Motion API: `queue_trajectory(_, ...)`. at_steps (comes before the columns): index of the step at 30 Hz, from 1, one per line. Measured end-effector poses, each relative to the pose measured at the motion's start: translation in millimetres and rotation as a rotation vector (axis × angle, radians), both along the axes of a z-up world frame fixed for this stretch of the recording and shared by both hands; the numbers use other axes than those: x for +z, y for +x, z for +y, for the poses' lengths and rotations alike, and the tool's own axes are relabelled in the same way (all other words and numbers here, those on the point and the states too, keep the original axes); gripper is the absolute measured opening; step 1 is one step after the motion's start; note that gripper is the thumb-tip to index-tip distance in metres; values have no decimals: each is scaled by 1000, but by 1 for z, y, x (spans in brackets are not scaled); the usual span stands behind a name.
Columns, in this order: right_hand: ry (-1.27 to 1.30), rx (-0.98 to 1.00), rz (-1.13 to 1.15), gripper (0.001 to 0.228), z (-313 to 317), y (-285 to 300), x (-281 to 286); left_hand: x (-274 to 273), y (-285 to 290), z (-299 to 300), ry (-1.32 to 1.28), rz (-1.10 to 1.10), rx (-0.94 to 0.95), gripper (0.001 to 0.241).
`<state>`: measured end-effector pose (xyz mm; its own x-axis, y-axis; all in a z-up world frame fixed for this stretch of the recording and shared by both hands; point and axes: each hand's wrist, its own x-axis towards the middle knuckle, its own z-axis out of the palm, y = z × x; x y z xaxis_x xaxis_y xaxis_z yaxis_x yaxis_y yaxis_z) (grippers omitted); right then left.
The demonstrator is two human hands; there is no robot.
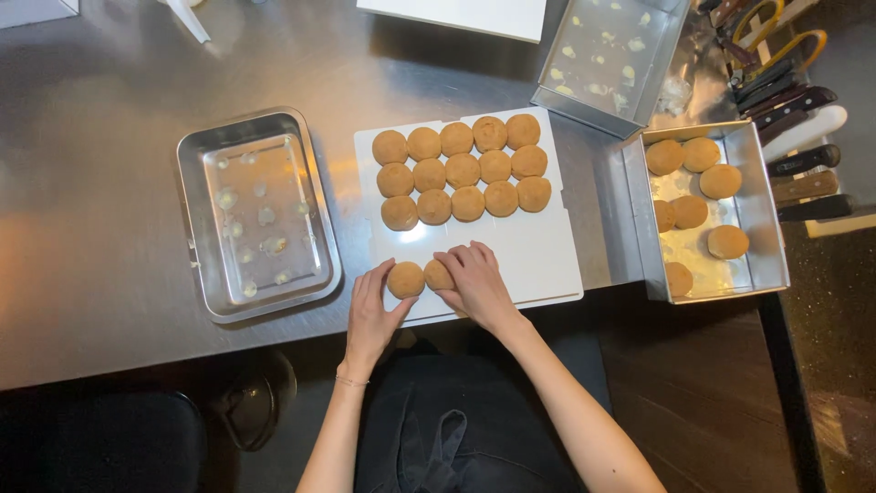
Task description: Organizing bread buns from various trays onto a white square board in a 5x5 grid.
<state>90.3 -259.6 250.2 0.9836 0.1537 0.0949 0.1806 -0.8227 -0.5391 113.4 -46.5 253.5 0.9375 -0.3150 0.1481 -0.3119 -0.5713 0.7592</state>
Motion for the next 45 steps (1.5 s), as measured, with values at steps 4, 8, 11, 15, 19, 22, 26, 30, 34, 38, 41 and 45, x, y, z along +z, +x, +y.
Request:
queue_trajectory(4,14,12,-44,61,1,-2,0,-6,0,3,-1,-32,-4,69)
queue_trajectory(8,109,-57,-78,61,5,3,16,0,4,4,-25,-42,-37,74)
queue_trajectory(11,243,-143,-74,63,18,17,19,1,7,5,-73,-9,-26,74)
queue_trajectory(15,374,-219,-22,65,46,39,1,-8,20,-2,-315,170,129,48)
queue_trajectory(19,500,-268,-8,60,59,38,-16,-17,33,-7,-332,304,207,40)
queue_trajectory(22,749,-372,29,48,60,32,-32,-19,33,-8,-291,343,217,39)
queue_trajectory(26,948,-470,90,39,64,33,-33,-22,31,-7,-376,399,235,40)
queue_trajectory(30,987,-424,76,40,63,26,-39,-32,29,-4,-506,426,179,44)
queue_trajectory(34,1003,-385,18,42,68,22,-44,-38,11,2,-573,445,132,44)
queue_trajectory(38,806,-448,-65,37,65,6,-16,-20,-17,1,-399,402,188,61)
queue_trajectory(41,742,-542,-75,30,45,-8,6,-5,-18,-6,-246,310,176,77)
queue_trajectory(45,479,-728,-278,20,-26,-49,31,-17,-17,-17,-201,176,208,81)
